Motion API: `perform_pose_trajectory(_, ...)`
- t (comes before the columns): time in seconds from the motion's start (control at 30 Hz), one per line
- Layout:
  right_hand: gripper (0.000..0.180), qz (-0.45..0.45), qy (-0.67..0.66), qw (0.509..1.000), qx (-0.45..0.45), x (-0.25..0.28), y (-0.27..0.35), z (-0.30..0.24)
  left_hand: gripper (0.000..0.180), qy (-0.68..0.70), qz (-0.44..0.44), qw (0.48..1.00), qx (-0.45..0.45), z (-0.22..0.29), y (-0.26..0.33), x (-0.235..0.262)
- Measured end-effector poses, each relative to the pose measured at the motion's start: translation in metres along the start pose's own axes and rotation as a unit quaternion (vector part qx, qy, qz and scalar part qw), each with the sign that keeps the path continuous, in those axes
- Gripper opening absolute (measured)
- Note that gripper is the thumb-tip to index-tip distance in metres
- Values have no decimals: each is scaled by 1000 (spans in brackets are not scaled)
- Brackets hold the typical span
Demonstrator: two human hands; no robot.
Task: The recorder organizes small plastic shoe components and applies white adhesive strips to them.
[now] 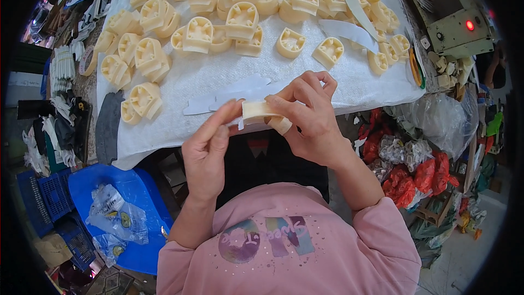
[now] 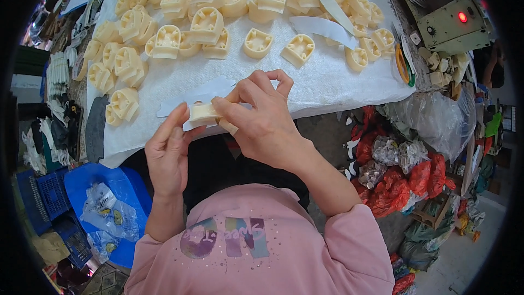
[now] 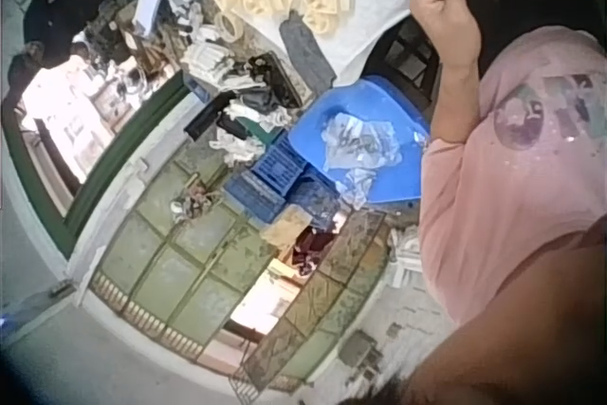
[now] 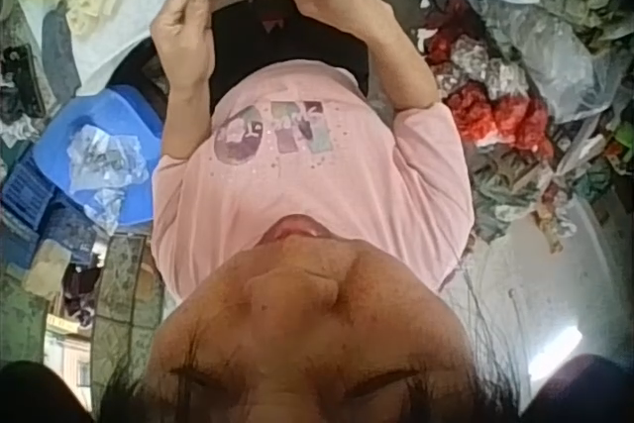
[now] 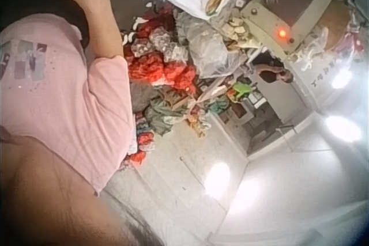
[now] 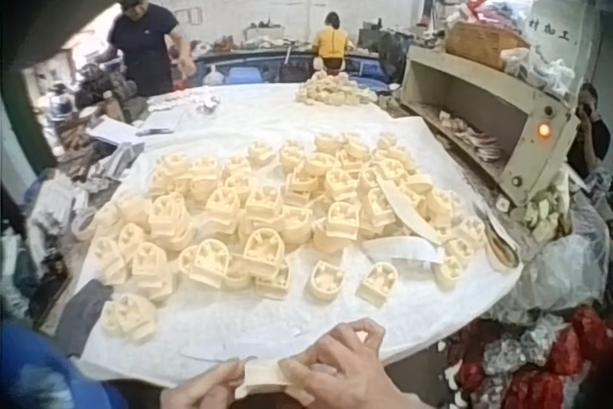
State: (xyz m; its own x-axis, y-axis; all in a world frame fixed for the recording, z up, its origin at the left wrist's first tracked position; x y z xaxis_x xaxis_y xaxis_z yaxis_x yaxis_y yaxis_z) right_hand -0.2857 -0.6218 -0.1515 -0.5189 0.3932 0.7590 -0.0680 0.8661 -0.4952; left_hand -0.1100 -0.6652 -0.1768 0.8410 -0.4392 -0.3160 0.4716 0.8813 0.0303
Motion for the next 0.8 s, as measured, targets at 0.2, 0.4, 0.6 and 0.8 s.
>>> perform_pose_trajectory(0.2,42,-19,-21,1000,-9,-2,3,-2,30,-131,-1,980,-151,-2,2,-4)
perform_pose_trajectory(0.4,38,-37,20,999,-6,-2,2,-11,15,-297,92,930,-196,5,5,-13)
perform_pose_trajectory(0.6,32,-50,26,998,12,-2,4,-13,19,-153,136,978,-43,-1,6,-6)
perform_pose_trajectory(0.8,32,-66,20,998,6,0,6,-16,20,-63,116,990,-46,-1,9,-6)
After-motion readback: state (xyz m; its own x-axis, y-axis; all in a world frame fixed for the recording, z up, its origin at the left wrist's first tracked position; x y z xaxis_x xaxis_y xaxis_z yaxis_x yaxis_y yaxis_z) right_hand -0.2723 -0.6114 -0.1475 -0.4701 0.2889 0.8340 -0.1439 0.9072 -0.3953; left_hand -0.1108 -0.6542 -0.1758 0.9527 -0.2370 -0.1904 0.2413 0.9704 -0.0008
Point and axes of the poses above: each hand's wrist, its own y-axis away from the middle knuckle, its own x-axis out of the back of the hand, z = x × y, the point moved 2 cm from there along -y, towards the middle knuckle, and after that the axes turned 5 degrees about y, right-handed, at the moved point
